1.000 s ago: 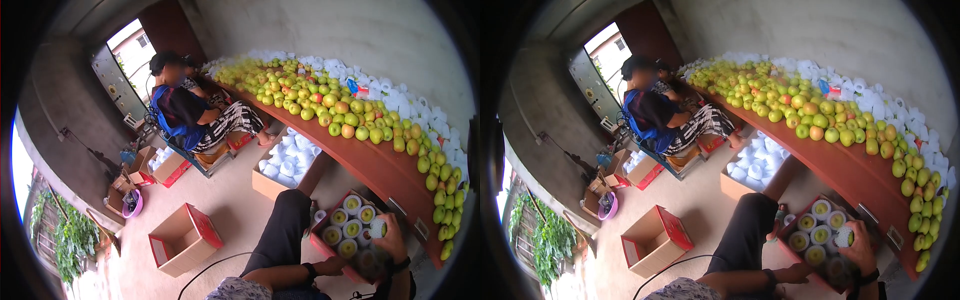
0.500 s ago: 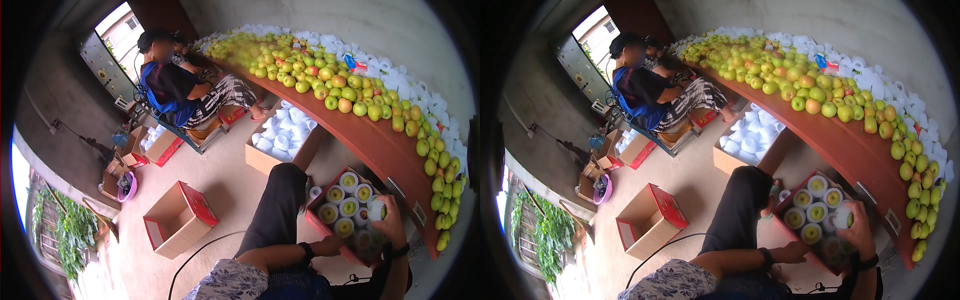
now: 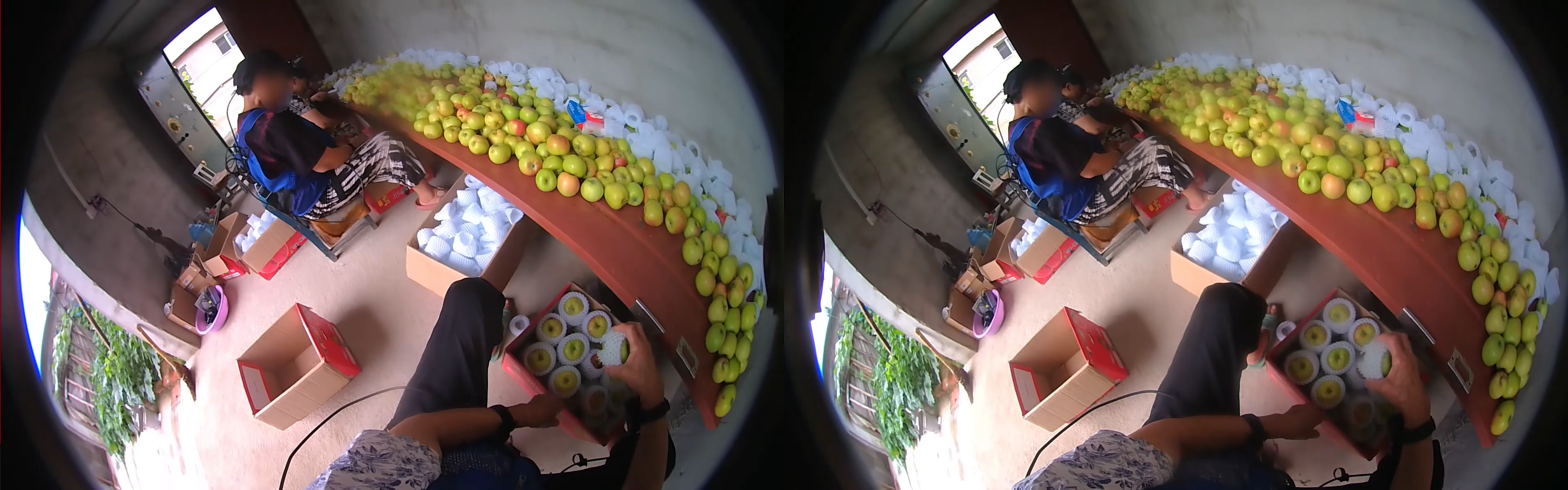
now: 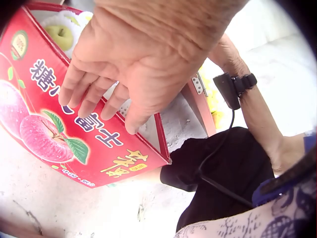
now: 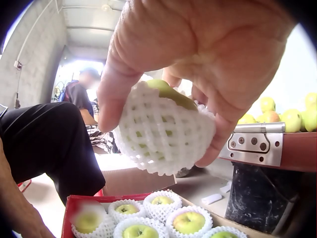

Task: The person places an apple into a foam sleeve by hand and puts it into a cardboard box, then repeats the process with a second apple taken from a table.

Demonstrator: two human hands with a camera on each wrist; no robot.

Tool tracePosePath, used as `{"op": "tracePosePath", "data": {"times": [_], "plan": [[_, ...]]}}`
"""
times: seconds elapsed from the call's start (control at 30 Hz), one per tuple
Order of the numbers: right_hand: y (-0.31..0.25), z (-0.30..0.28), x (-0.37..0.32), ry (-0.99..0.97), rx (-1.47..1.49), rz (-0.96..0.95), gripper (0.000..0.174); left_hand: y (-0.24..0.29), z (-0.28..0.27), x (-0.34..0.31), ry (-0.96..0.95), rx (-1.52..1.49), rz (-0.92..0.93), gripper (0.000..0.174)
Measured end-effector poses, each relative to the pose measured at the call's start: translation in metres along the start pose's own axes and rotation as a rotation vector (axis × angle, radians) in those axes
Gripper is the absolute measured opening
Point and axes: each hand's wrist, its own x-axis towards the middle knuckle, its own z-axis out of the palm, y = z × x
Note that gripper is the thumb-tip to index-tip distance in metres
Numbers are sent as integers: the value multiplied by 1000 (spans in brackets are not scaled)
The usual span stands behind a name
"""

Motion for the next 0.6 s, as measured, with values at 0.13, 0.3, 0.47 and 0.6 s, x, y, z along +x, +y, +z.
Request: {"op": "tracePosePath", "data": {"times": [0.13,0.3,0.47,0.6], "plan": [[-3,2,2,-27,21,23,65,-7,6,1,36,2,71,35],[1,7,5,-41,-5,16,66,-3,-2,-1,-10,20,17,37],[0,9,3,-43,11,21,65,1,-2,-3,-6,26,35,39],[3,10,3,-46,4,24,65,-4,2,-2,23,26,42,40]]}}
